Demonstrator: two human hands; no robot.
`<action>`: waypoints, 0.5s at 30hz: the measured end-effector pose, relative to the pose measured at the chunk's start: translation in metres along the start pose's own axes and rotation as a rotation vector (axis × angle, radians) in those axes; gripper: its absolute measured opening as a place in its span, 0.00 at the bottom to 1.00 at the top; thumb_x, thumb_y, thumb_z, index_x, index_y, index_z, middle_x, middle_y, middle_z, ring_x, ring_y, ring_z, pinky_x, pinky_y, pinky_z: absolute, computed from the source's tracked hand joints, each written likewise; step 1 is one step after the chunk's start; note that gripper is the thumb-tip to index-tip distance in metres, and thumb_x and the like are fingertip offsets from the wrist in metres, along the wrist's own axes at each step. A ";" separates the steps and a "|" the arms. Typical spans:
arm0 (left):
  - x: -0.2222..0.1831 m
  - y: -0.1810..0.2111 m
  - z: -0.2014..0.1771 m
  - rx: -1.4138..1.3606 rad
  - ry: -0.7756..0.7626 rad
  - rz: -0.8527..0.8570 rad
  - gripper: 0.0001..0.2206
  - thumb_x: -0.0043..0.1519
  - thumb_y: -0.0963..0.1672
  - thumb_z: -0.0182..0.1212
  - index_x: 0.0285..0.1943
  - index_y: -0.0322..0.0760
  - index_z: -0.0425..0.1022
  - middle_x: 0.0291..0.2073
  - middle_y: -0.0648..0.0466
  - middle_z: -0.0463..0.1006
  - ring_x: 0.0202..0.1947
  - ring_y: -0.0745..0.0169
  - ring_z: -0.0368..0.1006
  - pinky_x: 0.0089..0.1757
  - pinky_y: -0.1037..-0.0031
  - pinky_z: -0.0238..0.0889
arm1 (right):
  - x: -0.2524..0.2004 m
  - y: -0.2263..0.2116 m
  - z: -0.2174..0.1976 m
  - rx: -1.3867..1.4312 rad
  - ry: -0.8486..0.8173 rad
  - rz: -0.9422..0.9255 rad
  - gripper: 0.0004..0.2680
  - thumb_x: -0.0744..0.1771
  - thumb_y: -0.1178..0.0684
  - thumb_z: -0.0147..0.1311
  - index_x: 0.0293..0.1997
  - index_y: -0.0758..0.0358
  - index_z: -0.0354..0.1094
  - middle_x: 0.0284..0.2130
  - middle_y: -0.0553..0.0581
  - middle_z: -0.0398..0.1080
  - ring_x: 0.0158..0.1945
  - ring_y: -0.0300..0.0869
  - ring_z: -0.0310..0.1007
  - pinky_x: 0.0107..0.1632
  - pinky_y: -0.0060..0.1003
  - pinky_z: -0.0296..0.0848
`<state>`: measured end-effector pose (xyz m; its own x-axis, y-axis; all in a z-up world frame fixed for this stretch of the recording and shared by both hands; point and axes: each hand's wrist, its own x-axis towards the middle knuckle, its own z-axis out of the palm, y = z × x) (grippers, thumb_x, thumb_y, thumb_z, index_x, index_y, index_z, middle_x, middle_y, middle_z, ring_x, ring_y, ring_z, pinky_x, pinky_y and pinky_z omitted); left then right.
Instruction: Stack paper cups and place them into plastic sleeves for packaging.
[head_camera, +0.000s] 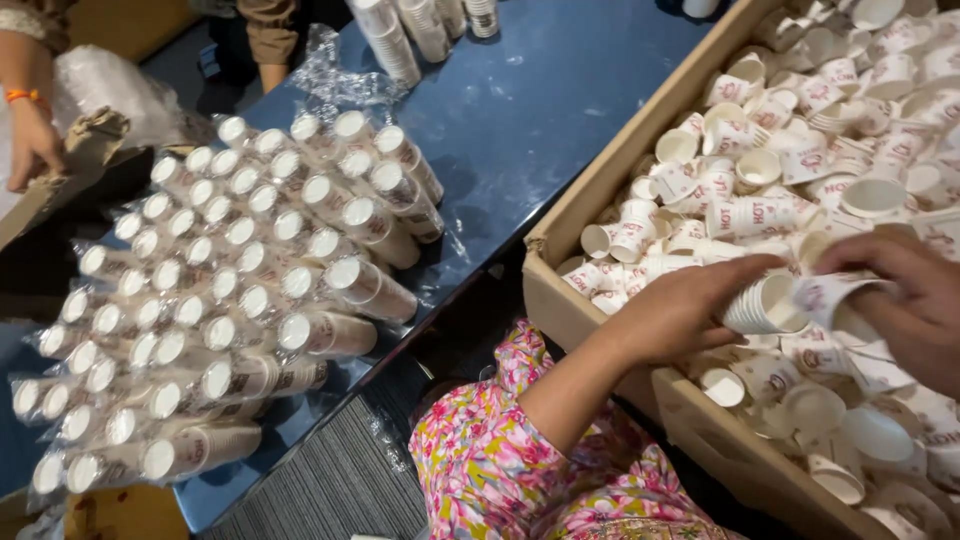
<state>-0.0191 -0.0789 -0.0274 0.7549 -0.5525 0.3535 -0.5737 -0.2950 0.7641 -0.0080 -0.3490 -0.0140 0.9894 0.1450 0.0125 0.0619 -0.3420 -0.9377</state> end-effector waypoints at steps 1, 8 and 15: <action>-0.001 0.003 -0.002 -0.014 -0.024 0.009 0.41 0.49 0.41 0.71 0.76 0.47 0.58 0.60 0.45 0.78 0.57 0.42 0.77 0.54 0.61 0.71 | -0.002 -0.014 0.010 0.001 0.024 0.017 0.14 0.66 0.66 0.39 0.55 0.66 0.65 0.43 0.65 0.72 0.49 0.54 0.76 0.56 0.46 0.73; -0.002 0.023 -0.009 0.019 -0.178 -0.099 0.52 0.53 0.43 0.74 0.83 0.43 0.37 0.48 0.41 0.81 0.47 0.35 0.78 0.47 0.55 0.70 | -0.008 -0.033 0.046 -0.396 -0.121 -0.374 0.20 0.59 0.62 0.52 0.57 0.67 0.54 0.56 0.66 0.56 0.64 0.53 0.57 0.63 0.46 0.62; 0.004 0.022 -0.014 0.037 -0.263 0.069 0.56 0.47 0.42 0.75 0.82 0.42 0.35 0.60 0.36 0.74 0.51 0.32 0.75 0.50 0.53 0.67 | 0.000 -0.009 0.046 -0.480 -0.435 -0.054 0.20 0.60 0.60 0.54 0.57 0.65 0.56 0.52 0.64 0.61 0.56 0.52 0.67 0.56 0.43 0.72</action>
<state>-0.0245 -0.0764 -0.0012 0.6079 -0.7543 0.2479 -0.6356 -0.2751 0.7213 -0.0147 -0.3035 -0.0217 0.8459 0.5019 -0.1804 0.2620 -0.6857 -0.6791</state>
